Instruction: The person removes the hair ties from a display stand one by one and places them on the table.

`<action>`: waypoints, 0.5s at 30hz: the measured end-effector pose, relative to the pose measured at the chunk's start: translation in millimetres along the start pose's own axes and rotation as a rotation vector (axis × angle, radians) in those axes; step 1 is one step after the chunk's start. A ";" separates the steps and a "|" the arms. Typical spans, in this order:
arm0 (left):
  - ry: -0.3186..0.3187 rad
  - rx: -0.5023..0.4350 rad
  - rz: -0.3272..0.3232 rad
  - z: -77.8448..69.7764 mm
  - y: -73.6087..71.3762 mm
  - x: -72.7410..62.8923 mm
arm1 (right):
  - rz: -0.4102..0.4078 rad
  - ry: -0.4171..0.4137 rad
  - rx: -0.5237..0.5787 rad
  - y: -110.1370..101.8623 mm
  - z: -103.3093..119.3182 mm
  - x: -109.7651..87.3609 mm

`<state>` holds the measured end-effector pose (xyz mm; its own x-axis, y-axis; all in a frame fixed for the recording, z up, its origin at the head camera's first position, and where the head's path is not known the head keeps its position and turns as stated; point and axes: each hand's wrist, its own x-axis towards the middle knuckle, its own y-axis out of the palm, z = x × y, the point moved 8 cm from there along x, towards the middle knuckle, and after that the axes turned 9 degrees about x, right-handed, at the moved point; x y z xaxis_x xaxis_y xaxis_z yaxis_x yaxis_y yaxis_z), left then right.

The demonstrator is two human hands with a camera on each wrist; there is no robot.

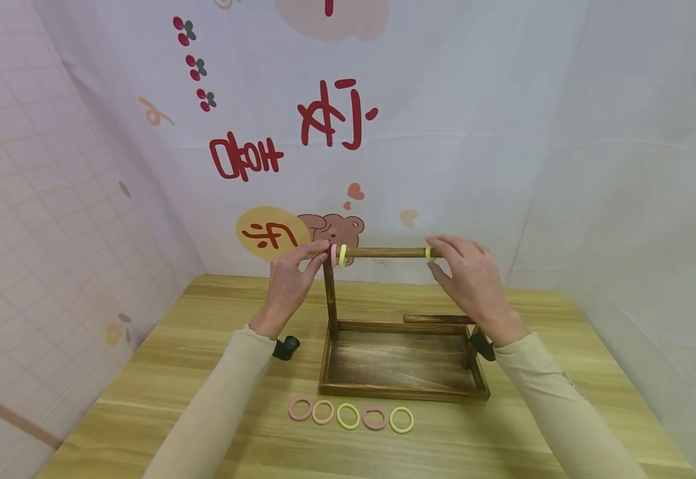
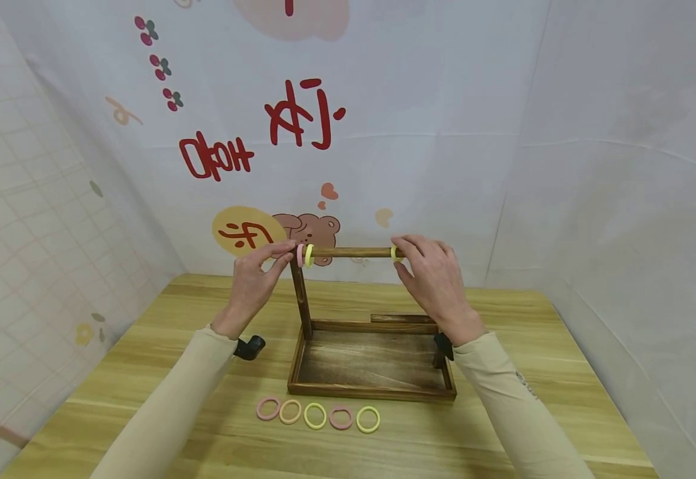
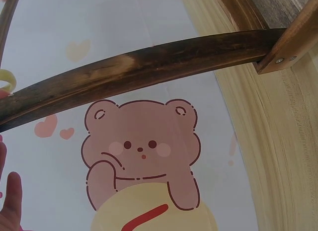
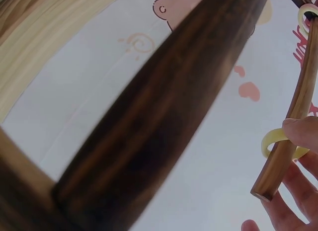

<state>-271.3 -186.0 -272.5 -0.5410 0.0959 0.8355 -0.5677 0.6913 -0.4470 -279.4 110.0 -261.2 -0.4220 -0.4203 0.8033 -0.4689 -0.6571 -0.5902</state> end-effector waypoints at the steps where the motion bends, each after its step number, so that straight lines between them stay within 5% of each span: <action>1: 0.000 -0.001 0.000 -0.3 -0.4 0.1 | 0.000 0.003 -0.001 -0.7 -0.4 -0.1; 15: -0.007 0.001 0.007 -0.1 -1.0 0.4 | 0.001 0.021 -0.002 -7.6 -5.7 -3.1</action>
<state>-270.9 -186.6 -271.7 -0.5493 0.0959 0.8301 -0.5647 0.6897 -0.4533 -278.9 119.9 -259.7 -0.4387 -0.4078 0.8007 -0.4702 -0.6552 -0.5913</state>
